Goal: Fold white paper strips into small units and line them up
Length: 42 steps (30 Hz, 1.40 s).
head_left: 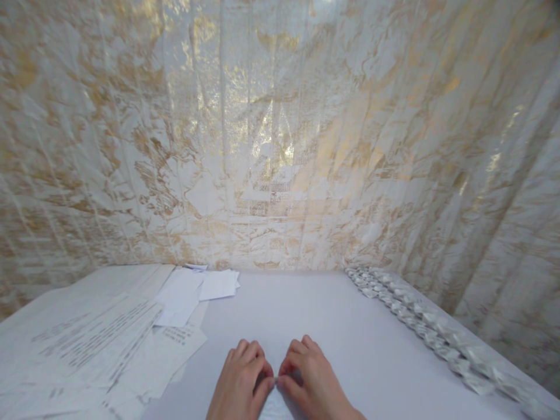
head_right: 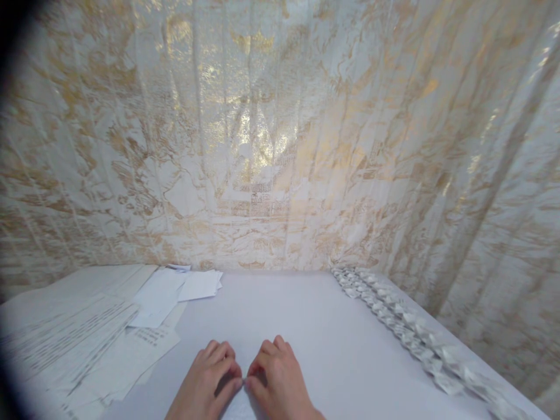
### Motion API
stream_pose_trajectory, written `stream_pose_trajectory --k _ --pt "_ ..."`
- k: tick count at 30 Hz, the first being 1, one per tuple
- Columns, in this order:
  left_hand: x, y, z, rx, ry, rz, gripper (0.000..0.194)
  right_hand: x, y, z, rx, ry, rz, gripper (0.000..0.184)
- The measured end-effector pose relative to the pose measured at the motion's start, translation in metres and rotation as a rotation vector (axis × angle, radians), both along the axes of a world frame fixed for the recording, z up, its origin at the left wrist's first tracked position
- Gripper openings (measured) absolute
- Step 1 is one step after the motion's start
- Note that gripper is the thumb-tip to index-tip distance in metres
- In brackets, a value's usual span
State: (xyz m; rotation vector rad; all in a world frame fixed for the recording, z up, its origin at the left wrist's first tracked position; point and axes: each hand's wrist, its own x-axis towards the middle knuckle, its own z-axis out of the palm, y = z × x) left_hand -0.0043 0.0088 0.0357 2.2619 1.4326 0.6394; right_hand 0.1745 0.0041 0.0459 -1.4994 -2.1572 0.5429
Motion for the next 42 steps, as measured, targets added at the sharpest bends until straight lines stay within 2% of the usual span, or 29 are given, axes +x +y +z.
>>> stream_pose_trajectory --k 9,13,19,26,33,39,42 --pt "0.001 -0.001 -0.001 0.014 0.006 0.071 0.011 -0.006 0.007 -0.011 0.040 0.052 -0.054 0.017" --pt "0.003 -0.001 -0.001 0.015 0.014 0.111 0.005 -0.005 0.009 -0.015 0.048 0.101 -0.069 0.023" --pt "0.004 0.000 0.000 -0.008 0.025 0.125 0.008 -0.008 0.010 -0.012 0.029 0.080 -0.084 0.017" --pt "0.004 -0.001 0.002 -0.020 0.027 0.120 0.010 -0.010 0.007 -0.007 0.006 0.068 -0.030 0.024" --pt "0.004 -0.002 0.007 -0.053 0.044 0.111 0.017 0.001 0.011 -0.007 -0.046 0.070 -0.012 0.030" --pt "0.001 -0.001 -0.002 -0.020 -0.004 0.050 0.022 0.005 0.012 -0.007 -0.039 0.082 0.002 0.032" --pt "0.000 0.001 -0.006 -0.002 -0.027 0.012 0.019 0.005 0.011 -0.009 -0.029 0.116 0.016 0.029"
